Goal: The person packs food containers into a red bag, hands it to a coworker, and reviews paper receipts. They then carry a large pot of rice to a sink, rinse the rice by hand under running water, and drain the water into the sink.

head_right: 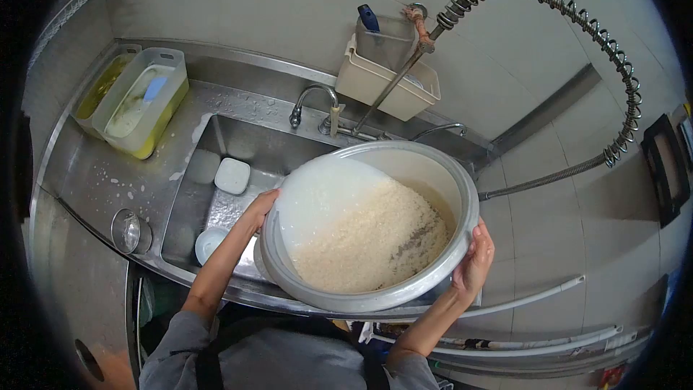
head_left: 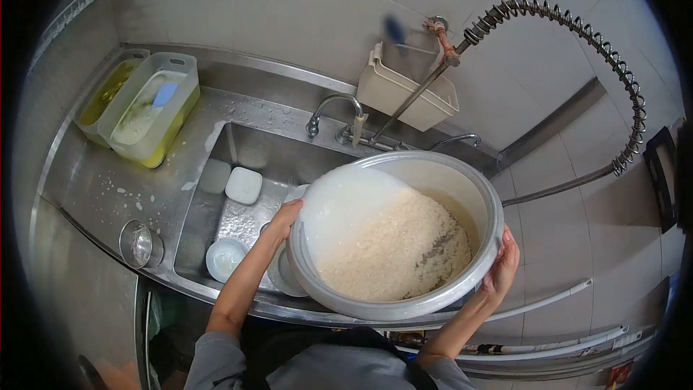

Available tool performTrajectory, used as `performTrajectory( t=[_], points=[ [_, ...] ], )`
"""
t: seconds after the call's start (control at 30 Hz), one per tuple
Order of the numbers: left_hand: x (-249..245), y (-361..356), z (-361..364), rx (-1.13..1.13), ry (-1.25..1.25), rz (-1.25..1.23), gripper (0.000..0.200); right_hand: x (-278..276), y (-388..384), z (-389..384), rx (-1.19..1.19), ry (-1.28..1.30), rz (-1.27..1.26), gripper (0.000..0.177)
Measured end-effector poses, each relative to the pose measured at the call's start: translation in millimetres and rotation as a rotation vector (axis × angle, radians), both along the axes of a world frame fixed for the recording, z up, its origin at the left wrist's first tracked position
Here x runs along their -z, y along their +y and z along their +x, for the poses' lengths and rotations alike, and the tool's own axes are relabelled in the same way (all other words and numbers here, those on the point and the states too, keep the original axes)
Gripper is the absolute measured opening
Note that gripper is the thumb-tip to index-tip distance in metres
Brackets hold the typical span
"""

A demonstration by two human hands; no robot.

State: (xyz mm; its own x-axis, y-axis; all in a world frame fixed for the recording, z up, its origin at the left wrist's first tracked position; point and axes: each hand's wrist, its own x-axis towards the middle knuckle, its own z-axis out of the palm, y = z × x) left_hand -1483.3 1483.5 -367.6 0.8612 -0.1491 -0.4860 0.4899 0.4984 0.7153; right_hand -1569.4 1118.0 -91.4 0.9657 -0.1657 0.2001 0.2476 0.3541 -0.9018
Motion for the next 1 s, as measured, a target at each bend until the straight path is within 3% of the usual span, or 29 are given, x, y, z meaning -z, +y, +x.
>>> performTrajectory(
  t=[0.03,0.17,0.6,0.83,0.93,1.0],
  points=[
    [0.9,-0.3,0.2,-0.002,-0.002,0.025,0.034,-0.9,0.7,0.4,-0.07,-0.031,0.051,0.031],
    [0.3,1.8,-0.1,-0.004,0.006,0.006,0.034,-5.8,12.1,2.9,0.082,0.021,-0.061,0.031],
    [-2.9,6.7,-0.2,0.018,0.069,-0.091,0.032,-8.6,21.8,7.1,0.065,-0.003,-0.034,0.03],
    [4.6,5.7,5.9,0.02,0.052,-0.091,0.039,-11.2,27.8,8.2,-0.101,-0.074,0.088,0.03],
    [3.6,7.3,7.0,0.032,0.061,-0.133,0.039,-22.1,49.4,6.4,0.137,0.028,-0.023,0.03],
    [-0.6,7.4,6.8,0.042,0.049,-0.125,0.039,-16.4,39.3,7.3,0.064,0.0,-0.009,0.03]
  ],
)
